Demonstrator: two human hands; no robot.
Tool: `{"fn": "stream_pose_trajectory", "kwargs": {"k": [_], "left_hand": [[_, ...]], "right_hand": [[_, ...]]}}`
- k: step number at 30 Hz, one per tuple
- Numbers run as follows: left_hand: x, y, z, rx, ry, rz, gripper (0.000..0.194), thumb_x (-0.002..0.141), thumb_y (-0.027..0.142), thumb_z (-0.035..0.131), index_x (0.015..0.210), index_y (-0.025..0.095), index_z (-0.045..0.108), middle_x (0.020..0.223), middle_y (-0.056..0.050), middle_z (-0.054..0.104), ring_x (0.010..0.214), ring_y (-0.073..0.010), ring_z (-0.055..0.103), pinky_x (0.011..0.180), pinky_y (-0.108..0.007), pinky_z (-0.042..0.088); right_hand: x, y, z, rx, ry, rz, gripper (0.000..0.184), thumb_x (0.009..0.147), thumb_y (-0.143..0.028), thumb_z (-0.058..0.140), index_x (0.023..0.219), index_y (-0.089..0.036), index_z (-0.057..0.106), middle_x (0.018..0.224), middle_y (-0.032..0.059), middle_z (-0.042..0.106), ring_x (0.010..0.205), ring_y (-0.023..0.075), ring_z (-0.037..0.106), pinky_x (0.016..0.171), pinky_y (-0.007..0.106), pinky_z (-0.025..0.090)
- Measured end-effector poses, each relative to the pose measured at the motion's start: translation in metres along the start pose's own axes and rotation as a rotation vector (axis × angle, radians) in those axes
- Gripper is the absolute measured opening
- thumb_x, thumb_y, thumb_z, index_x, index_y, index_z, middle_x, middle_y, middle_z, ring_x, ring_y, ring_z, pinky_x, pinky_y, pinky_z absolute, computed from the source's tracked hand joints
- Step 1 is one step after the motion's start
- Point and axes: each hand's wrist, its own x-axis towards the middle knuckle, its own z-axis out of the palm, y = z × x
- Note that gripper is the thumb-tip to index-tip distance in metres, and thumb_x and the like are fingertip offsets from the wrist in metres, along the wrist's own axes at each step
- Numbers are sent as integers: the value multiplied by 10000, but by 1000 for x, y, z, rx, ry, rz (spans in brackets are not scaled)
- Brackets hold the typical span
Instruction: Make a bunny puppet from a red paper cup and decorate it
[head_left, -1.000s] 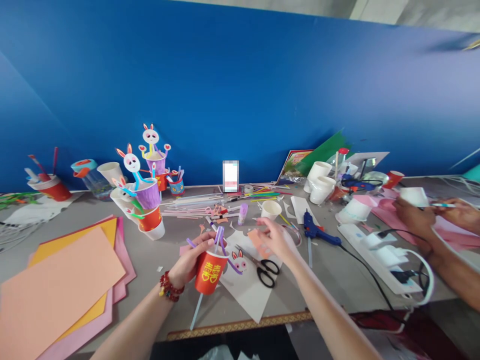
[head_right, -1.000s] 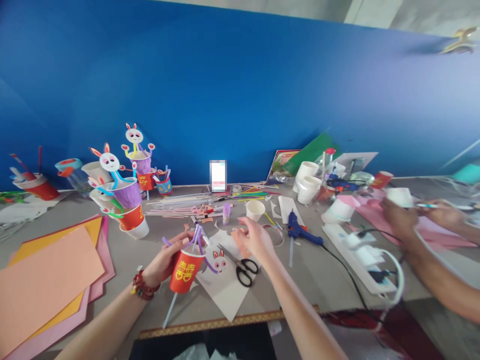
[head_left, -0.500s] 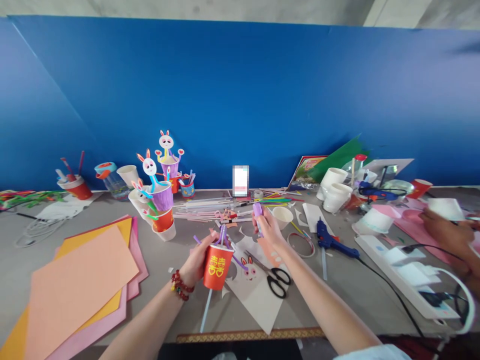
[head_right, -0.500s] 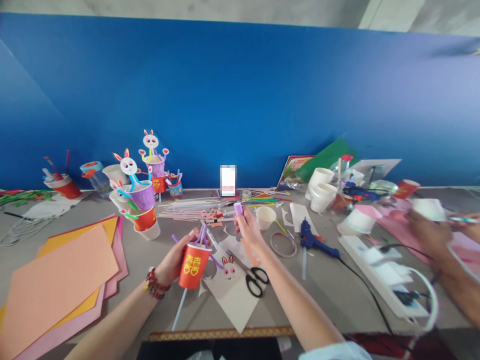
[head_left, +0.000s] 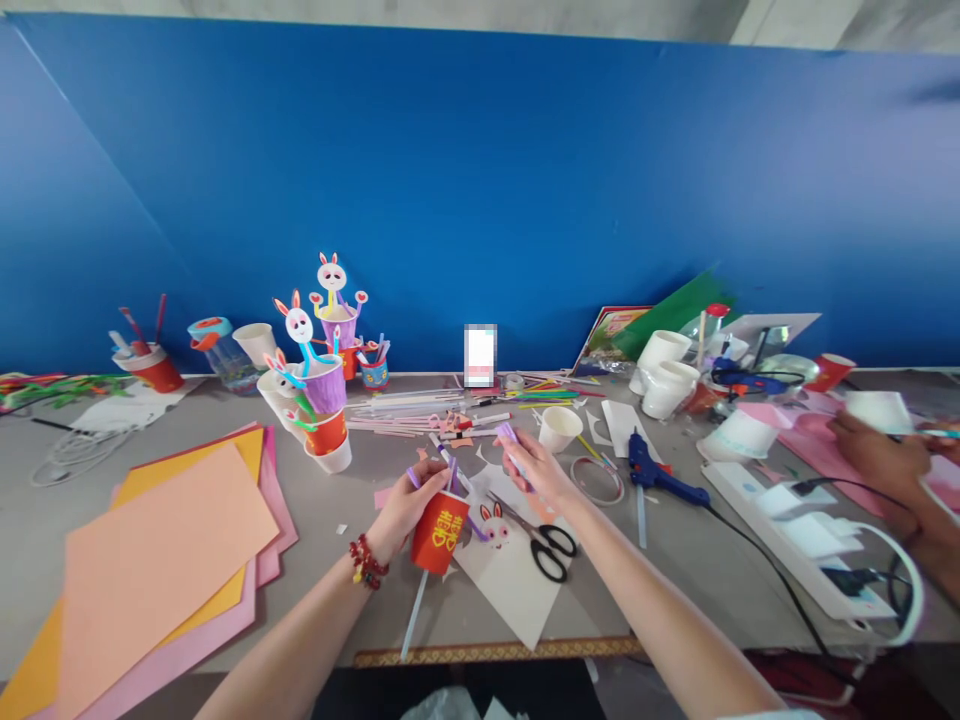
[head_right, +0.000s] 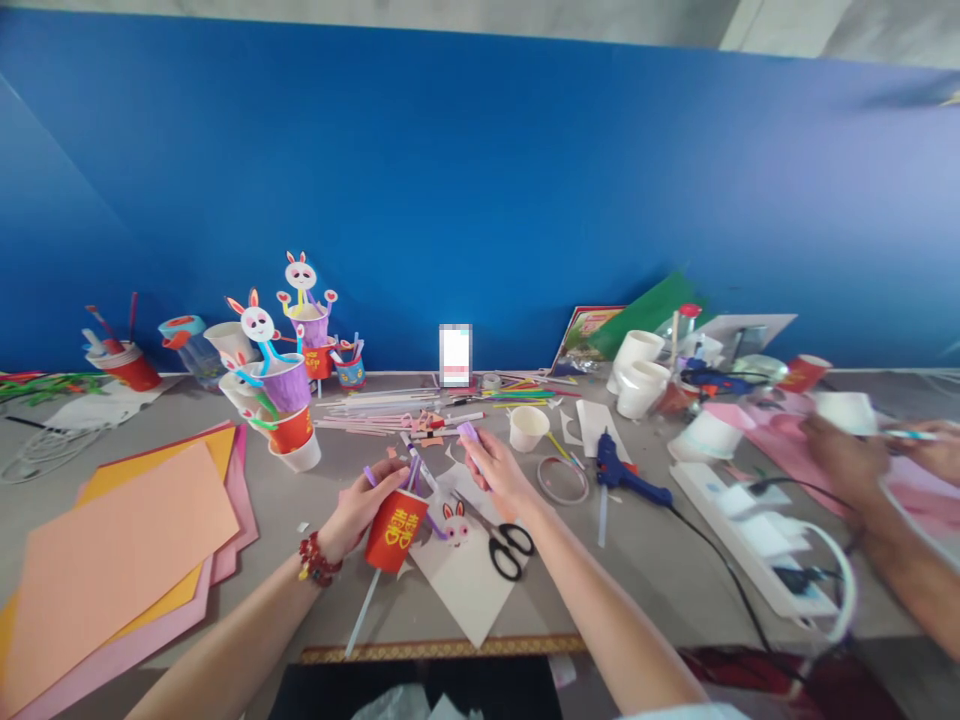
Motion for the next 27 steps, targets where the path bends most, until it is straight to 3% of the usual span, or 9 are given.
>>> {"fn": "stream_pose_trajectory", "kwargs": {"k": [4,9,12,14,15,17,20,24,27], "left_hand": [[2,1,-1,37,49,20,358,717,420,823,967,185,717,828,-36,740,662,-163,670,612,-254,518],[4,8,-2,35,130,147,385,734,400,814,1033,191,692,995,-71,724,930,-223,668,803,-297,509],[-4,21,-1,82,202,345,377,714,335,832,1044,210,699,1100,-90,693,1141,-277,593,964,-334,451],[-14,35,3,178,218,521,428,691,278,846,1095,261,705,1264,-83,634,1323,-306,457,1106,-363,346],[-20,43,7,247,176,585,448,703,274,835,1130,285,702,1336,-77,600,1383,-316,386,1159,-386,280],[-31,59,16,414,-34,626,433,731,274,808,1152,297,712,1327,-79,622,1380,-342,380,1196,-437,210],[-38,75,31,563,-282,628,375,782,277,755,1155,291,717,1262,-98,673,1264,-359,501,1146,-460,290],[-29,79,42,610,-302,605,244,816,290,727,1058,257,741,1123,-102,713,1133,-322,594,1068,-399,383],[-21,76,43,814,-332,662,304,915,297,589,1208,251,654,1248,-90,668,1155,-288,596,1038,-398,417]], "right_hand": [[-5,1,4,15,-48,34,337,894,-562,507,922,-227,494,638,-66,528,420,76,424,390,191,272],[-10,5,6,1,-71,-12,263,862,-444,548,983,-213,511,689,-42,592,452,87,470,404,195,335],[-15,4,5,-63,-96,-92,278,836,-343,573,1075,-216,510,698,-49,605,441,83,473,414,195,359],[-21,-1,5,-153,-121,-132,366,824,-277,563,1182,-234,499,700,-58,596,439,87,478,433,203,378],[-25,-4,6,-210,-133,-151,441,822,-248,554,1257,-249,481,702,-60,588,449,92,486,453,211,394],[-32,-14,9,-316,-155,-197,609,814,-195,535,1403,-279,406,703,-62,568,488,108,504,500,227,423],[-39,-28,17,-390,-185,-253,757,792,-154,517,1505,-280,298,682,-66,544,539,130,512,542,237,430],[-41,-37,24,-481,-170,-287,790,783,-145,512,1526,-264,272,690,-57,559,573,144,518,574,244,417],[-41,-37,24,-518,-142,-328,742,803,-153,507,1510,-253,303,736,-38,590,595,151,534,595,251,420]]}}
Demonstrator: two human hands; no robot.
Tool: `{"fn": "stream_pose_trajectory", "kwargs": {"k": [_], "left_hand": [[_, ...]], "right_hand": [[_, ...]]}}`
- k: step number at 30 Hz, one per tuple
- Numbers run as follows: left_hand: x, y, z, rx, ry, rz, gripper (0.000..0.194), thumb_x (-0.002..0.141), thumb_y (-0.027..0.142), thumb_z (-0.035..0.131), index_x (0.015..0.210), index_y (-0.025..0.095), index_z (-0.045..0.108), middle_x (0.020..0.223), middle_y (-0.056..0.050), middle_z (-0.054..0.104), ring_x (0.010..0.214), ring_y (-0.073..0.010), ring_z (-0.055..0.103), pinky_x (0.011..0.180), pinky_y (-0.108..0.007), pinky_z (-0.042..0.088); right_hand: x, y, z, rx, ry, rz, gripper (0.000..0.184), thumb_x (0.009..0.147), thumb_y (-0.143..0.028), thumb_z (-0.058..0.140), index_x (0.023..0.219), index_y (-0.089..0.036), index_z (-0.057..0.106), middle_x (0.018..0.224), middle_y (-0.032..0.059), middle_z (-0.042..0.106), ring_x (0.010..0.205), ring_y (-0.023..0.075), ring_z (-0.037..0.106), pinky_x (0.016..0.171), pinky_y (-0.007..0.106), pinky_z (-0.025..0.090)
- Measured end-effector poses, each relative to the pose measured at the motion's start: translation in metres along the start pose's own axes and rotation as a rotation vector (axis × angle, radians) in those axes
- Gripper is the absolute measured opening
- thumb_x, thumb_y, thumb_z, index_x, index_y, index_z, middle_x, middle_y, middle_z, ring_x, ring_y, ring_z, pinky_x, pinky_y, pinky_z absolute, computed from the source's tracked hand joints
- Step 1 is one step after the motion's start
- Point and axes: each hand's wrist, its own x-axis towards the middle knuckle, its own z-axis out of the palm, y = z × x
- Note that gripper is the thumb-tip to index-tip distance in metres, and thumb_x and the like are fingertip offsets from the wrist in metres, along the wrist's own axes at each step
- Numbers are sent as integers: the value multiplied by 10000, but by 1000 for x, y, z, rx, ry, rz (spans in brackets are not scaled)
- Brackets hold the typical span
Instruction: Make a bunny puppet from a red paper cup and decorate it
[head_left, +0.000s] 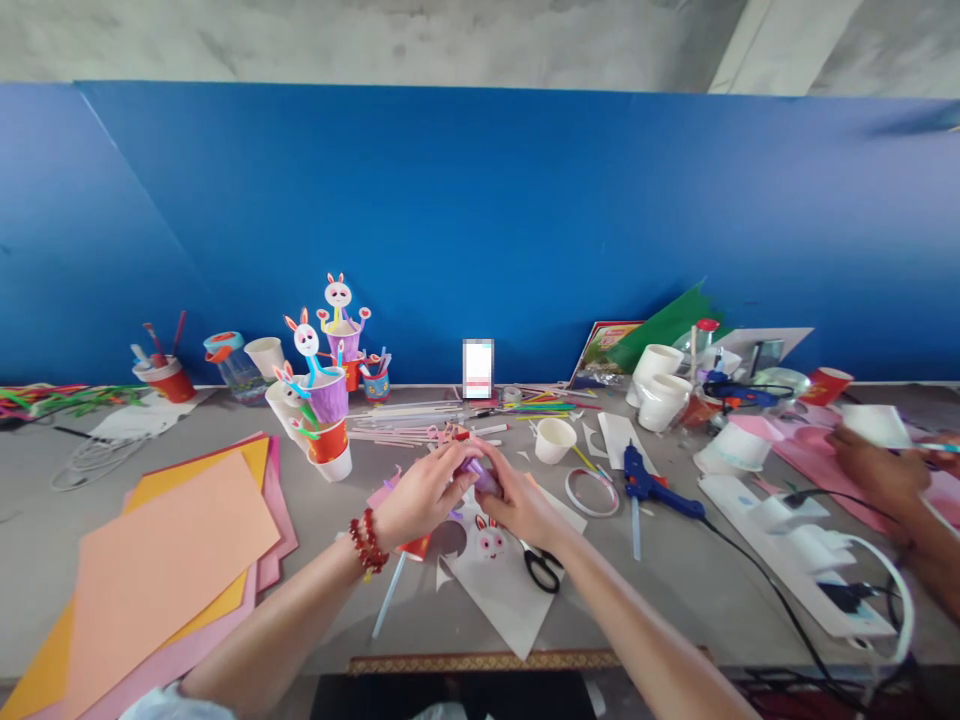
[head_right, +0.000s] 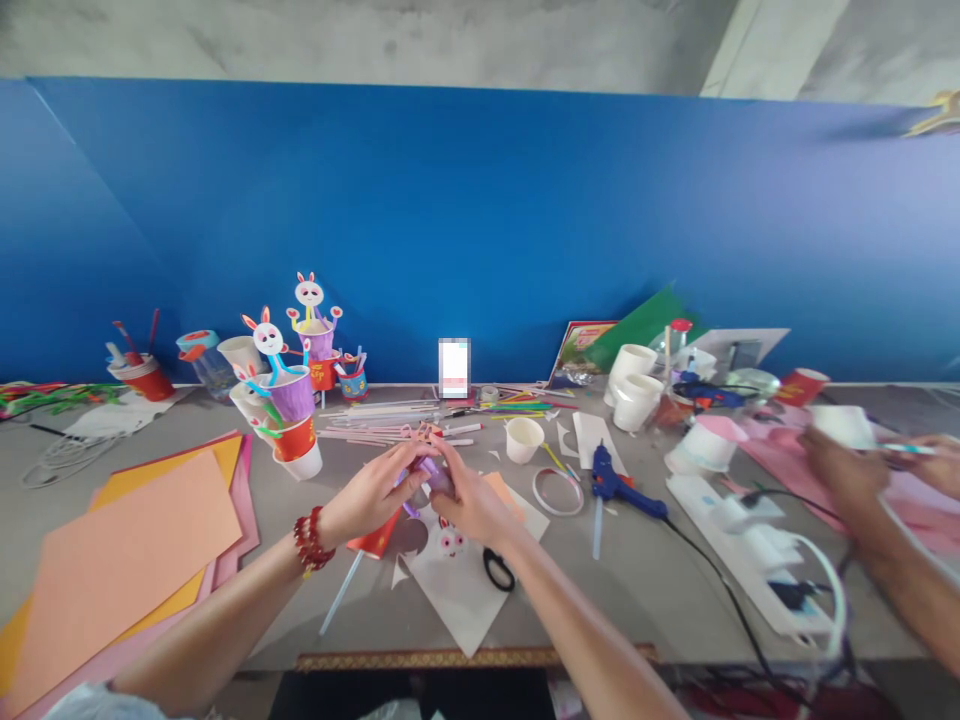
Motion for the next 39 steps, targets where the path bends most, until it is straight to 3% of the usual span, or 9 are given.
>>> {"fn": "stream_pose_trajectory", "kwargs": {"k": [5,12,18,23,26,29,32,35,39], "left_hand": [[3,-4,0,308,-131,36,300,992,298,433,1256,238,564,1242,-74,675,1092,-242,641,932,-369,485],[6,-7,0,253,-98,16,272,993,333,462,1228,252,572,1235,-43,686,1086,-213,652,932,-316,477],[5,-13,4,285,-43,-21,256,990,356,455,1157,229,602,1114,-59,715,996,-221,664,849,-308,475],[12,-20,13,328,77,-65,251,980,380,455,946,208,635,844,-21,696,736,-175,624,696,-269,438],[22,-27,1,387,171,-143,367,1000,408,366,887,192,640,771,-17,682,669,-155,598,626,-246,421],[34,-36,-23,496,247,-231,539,1025,382,159,984,157,647,808,-58,705,679,-168,610,588,-249,415],[46,-44,-29,551,75,-220,376,987,384,350,953,204,678,851,-25,733,689,-158,633,607,-239,434],[60,-52,-8,636,-140,-222,129,850,285,597,908,231,699,869,-18,746,783,-193,678,689,-261,469],[76,-60,23,783,-284,-254,86,784,205,668,867,183,682,888,-91,732,883,-274,699,846,-387,489]], "right_hand": [[-2,7,0,-62,-17,-14,759,820,-153,511,1529,-237,253,775,-13,641,629,176,575,610,260,422],[2,12,2,-137,-12,-66,658,858,-174,503,1483,-234,309,1054,72,715,788,223,653,698,295,449],[3,15,7,-276,-5,-97,629,890,-189,463,1496,-177,294,1037,110,744,790,243,676,655,292,436],[9,13,10,-542,4,-50,646,917,-209,466,1527,-157,259,965,116,762,767,251,692,628,275,417],[9,12,2,-689,54,13,624,912,-198,488,1506,-156,301,950,123,758,751,254,695,618,275,414],[-2,24,-13,-661,155,154,528,908,-194,471,1426,-135,390,881,112,746,704,253,686,599,288,434],[-18,42,-27,-398,253,189,357,931,-248,422,1276,-186,487,867,69,724,713,232,678,620,305,486],[-29,52,-32,-183,267,141,259,917,-250,424,1150,-223,534,888,42,712,753,205,673,658,299,520],[-36,52,-28,39,183,120,301,890,-290,516,1184,-230,545,1007,54,720,778,184,669,654,272,541]]}}
